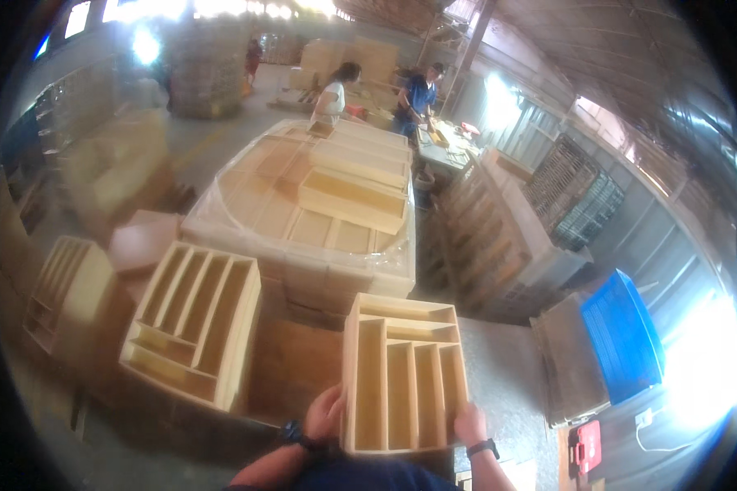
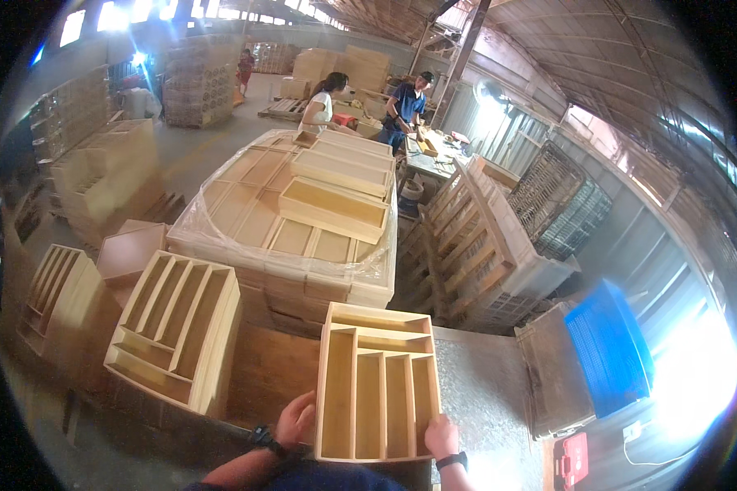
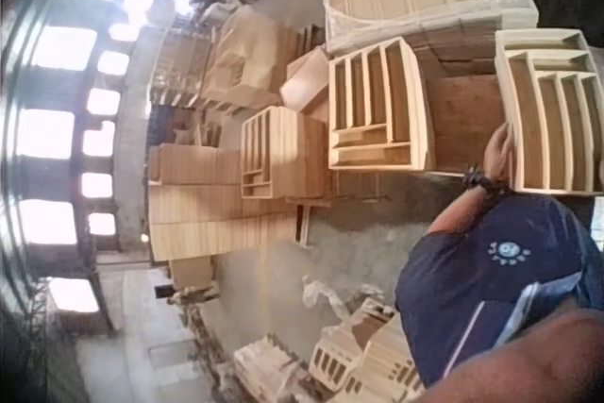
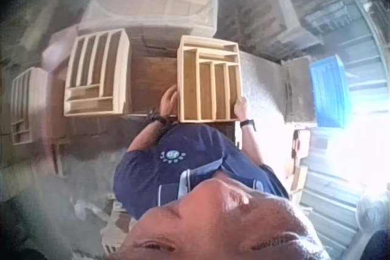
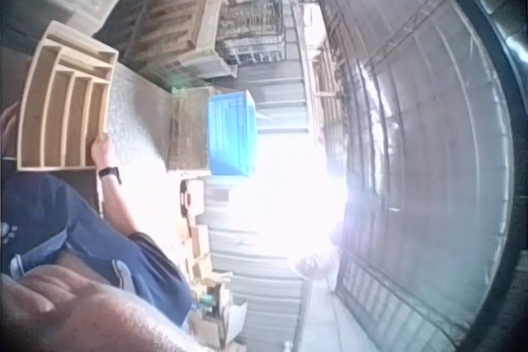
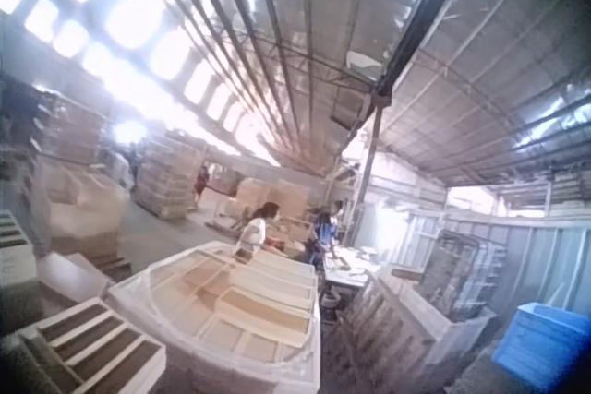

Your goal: Assembling a wooden tray organizer by inserting dividers and securing them with a pneumatic nail gun.

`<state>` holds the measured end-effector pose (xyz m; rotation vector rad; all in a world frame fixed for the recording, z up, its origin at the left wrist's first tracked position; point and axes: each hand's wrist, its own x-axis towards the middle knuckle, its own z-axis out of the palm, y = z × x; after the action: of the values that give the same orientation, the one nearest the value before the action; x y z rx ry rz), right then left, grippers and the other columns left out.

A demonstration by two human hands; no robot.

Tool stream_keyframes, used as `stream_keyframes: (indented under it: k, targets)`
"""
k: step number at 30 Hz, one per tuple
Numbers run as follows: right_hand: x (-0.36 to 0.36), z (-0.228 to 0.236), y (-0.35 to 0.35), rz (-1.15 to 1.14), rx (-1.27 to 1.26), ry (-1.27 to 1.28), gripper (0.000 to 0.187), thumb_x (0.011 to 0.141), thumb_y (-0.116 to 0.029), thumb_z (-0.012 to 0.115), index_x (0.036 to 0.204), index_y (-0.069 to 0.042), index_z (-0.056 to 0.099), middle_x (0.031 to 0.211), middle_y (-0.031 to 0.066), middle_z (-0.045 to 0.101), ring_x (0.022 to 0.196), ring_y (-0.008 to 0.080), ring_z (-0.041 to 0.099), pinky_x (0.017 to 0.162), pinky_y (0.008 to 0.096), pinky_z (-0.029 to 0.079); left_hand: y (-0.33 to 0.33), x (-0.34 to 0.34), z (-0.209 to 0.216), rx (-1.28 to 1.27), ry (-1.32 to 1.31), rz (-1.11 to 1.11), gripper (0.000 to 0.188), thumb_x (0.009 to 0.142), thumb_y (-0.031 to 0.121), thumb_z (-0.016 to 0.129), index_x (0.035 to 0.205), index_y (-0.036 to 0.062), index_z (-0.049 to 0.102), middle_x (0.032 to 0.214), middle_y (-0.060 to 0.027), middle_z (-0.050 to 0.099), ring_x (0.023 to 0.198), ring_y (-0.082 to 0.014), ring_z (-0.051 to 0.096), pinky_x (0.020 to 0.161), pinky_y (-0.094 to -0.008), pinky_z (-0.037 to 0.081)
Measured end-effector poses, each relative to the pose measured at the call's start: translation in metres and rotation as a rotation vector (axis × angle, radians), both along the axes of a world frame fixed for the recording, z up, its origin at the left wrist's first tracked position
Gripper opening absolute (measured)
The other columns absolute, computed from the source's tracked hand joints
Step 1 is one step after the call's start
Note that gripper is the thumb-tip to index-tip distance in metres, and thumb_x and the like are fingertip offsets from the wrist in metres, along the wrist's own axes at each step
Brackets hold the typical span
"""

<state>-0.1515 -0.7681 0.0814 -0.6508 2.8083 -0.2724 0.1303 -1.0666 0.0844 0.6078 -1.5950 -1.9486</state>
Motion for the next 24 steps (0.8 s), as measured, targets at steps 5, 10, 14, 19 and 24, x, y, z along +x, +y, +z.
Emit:
stream_keyframes:
  k: [5, 10, 14, 19, 24]
  targets:
    - [0.014, 0.014, -0.026, 0.006, 0.019, 0.011, 0.034, 0.1, -0.024, 0.054, 0.117, 0.004, 0.065, 0.113, 0.0347, 0.07, 0.108, 0.0525, 0.068, 0.098, 0.0589, 0.053, 0.026, 0.055, -0.099, -0.152, -0.24, -0.005, 0.044, 0.105, 0.028, 0.06, 0.139, 0.0012, 0.066, 0.125, -0.0198, 0.075, 0.119, -0.0262, 0.071, 0.105, -0.0374, 0.052]
    - [0.026, 0.015, -0.034, -0.091, -0.009, -0.025, 0.038, 0.101, -0.027, 0.054, 0.119, 0.004, 0.065, 0.116, 0.036, 0.069, 0.111, 0.0531, 0.067, 0.099, 0.0589, 0.052, 0.03, 0.065, -0.106, 0.084, -0.363, 0.056, 0.046, 0.106, 0.024, 0.064, 0.141, -0.0042, 0.063, 0.131, -0.0178, 0.072, 0.119, -0.024, 0.069, 0.104, -0.0367, 0.053]
    - [-0.003, -0.039, -0.008, -0.005, -0.022, 0.007, 0.044, 0.101, -0.032, 0.055, 0.119, 0.007, 0.065, 0.116, 0.0357, 0.069, 0.113, 0.0541, 0.066, 0.099, 0.0588, 0.052, 0.02, 0.069, -0.115, 0.109, -0.41, 0.053, 0.049, 0.106, 0.028, 0.066, 0.142, -0.0039, 0.062, 0.132, -0.0183, 0.072, 0.12, -0.0232, 0.069, 0.104, -0.036, 0.053]
    - [-0.028, -0.047, 0.051, 0.009, 0.035, -0.156, 0.056, 0.096, -0.042, 0.063, 0.119, 0.009, 0.07, 0.116, 0.0356, 0.071, 0.114, 0.0497, 0.068, 0.097, 0.0575, 0.053, 0.001, 0.043, -0.105, 0.147, -0.271, 0.047, 0.053, 0.106, 0.031, 0.066, 0.146, -0.0028, 0.06, 0.139, -0.0161, 0.068, 0.127, -0.0214, 0.064, 0.107, -0.0348, 0.051]
    - [-0.015, -0.034, 0.016, -0.129, -0.075, -0.145, 0.062, 0.096, -0.047, 0.062, 0.122, 0.009, 0.069, 0.116, 0.0348, 0.071, 0.115, 0.0497, 0.067, 0.1, 0.0561, 0.052, -0.046, -0.014, -0.007, 0.128, -0.052, -0.058, 0.062, 0.106, 0.035, 0.067, 0.151, -0.0044, 0.052, 0.148, -0.0166, 0.061, 0.136, -0.0227, 0.058, 0.113, -0.0368, 0.046]
